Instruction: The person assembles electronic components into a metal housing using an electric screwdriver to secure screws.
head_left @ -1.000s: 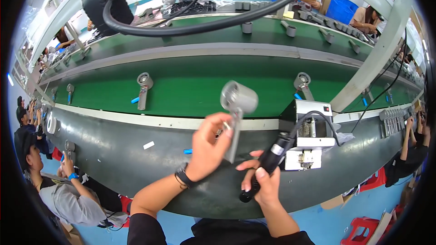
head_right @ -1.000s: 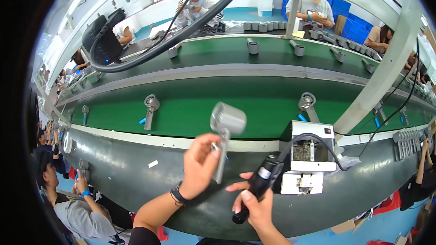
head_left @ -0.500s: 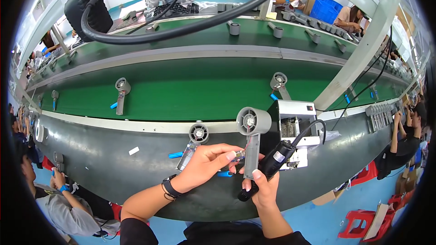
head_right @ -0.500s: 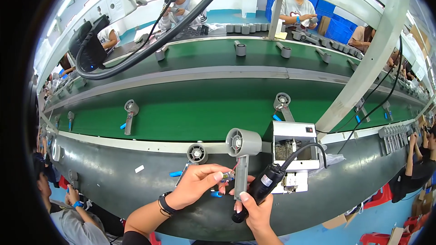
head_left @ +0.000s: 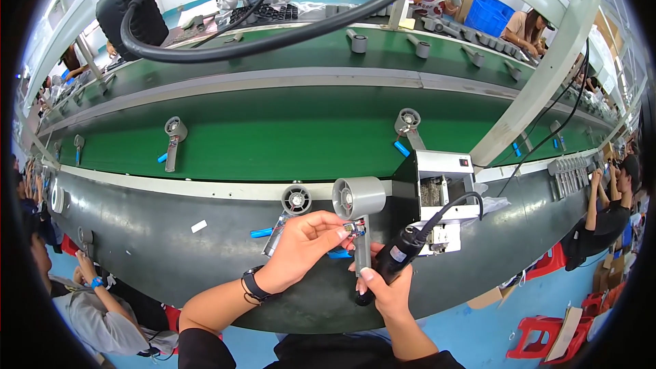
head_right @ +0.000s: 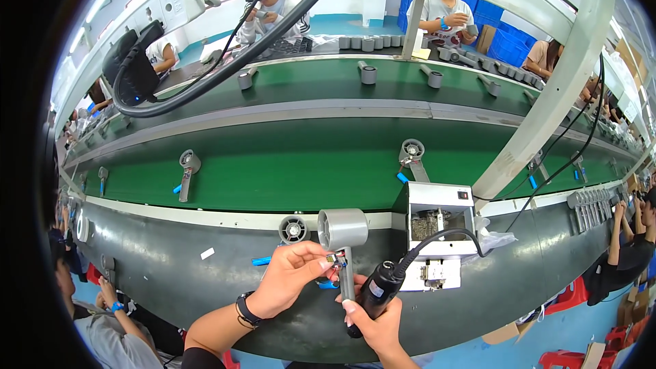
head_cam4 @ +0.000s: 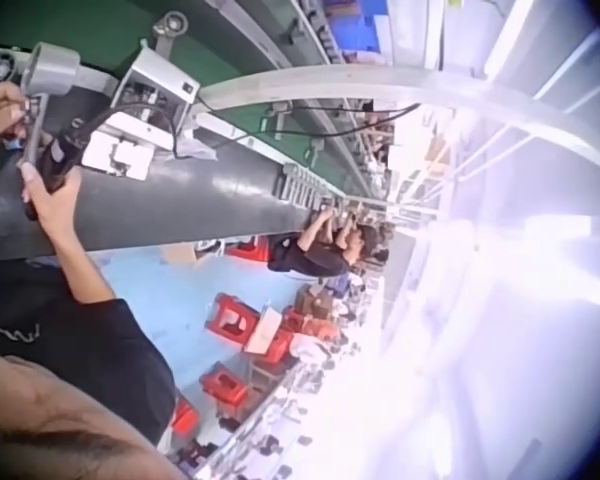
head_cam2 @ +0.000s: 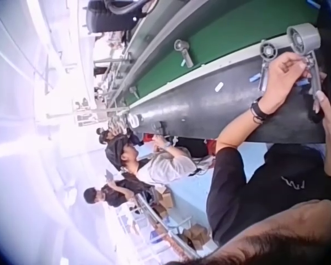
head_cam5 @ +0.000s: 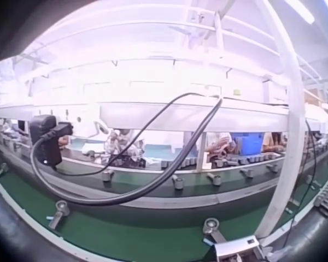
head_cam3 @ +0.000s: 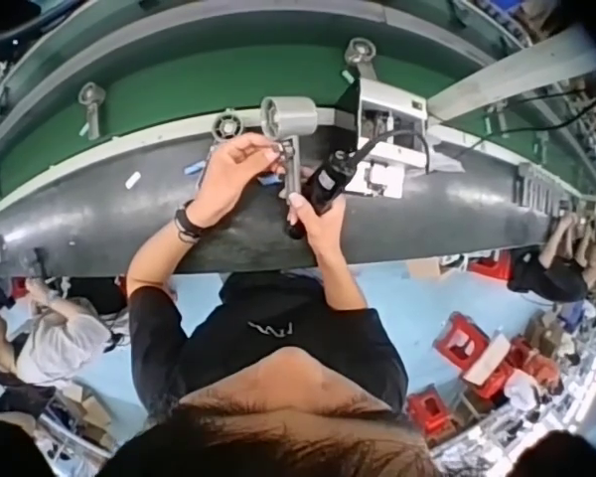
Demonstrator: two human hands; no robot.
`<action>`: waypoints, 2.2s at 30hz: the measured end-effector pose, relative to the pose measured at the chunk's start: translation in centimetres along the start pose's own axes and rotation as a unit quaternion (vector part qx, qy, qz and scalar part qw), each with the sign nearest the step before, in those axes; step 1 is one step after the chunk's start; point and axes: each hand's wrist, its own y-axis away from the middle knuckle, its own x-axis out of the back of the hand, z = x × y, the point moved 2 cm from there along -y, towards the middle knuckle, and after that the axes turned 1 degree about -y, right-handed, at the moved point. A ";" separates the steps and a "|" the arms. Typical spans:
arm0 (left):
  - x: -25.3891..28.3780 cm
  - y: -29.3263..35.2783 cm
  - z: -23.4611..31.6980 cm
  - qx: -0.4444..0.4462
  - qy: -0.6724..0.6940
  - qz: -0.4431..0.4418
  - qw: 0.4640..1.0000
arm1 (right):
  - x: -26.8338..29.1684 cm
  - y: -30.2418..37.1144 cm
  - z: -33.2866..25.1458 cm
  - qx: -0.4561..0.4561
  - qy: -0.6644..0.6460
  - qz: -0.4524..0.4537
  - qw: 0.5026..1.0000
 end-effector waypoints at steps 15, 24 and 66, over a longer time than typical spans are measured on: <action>-0.3 -0.5 -0.2 0.029 -0.027 0.016 0.999 | 0.4 -0.3 -0.1 0.001 0.029 -0.002 1.000; -0.3 -0.9 -0.8 0.108 0.019 -0.068 0.992 | 0.9 -0.7 0.0 -0.053 -0.039 -0.070 0.995; -0.6 1.0 -7.5 0.167 -0.187 -0.030 0.968 | 8.9 -0.6 -9.8 0.439 -0.021 0.180 0.880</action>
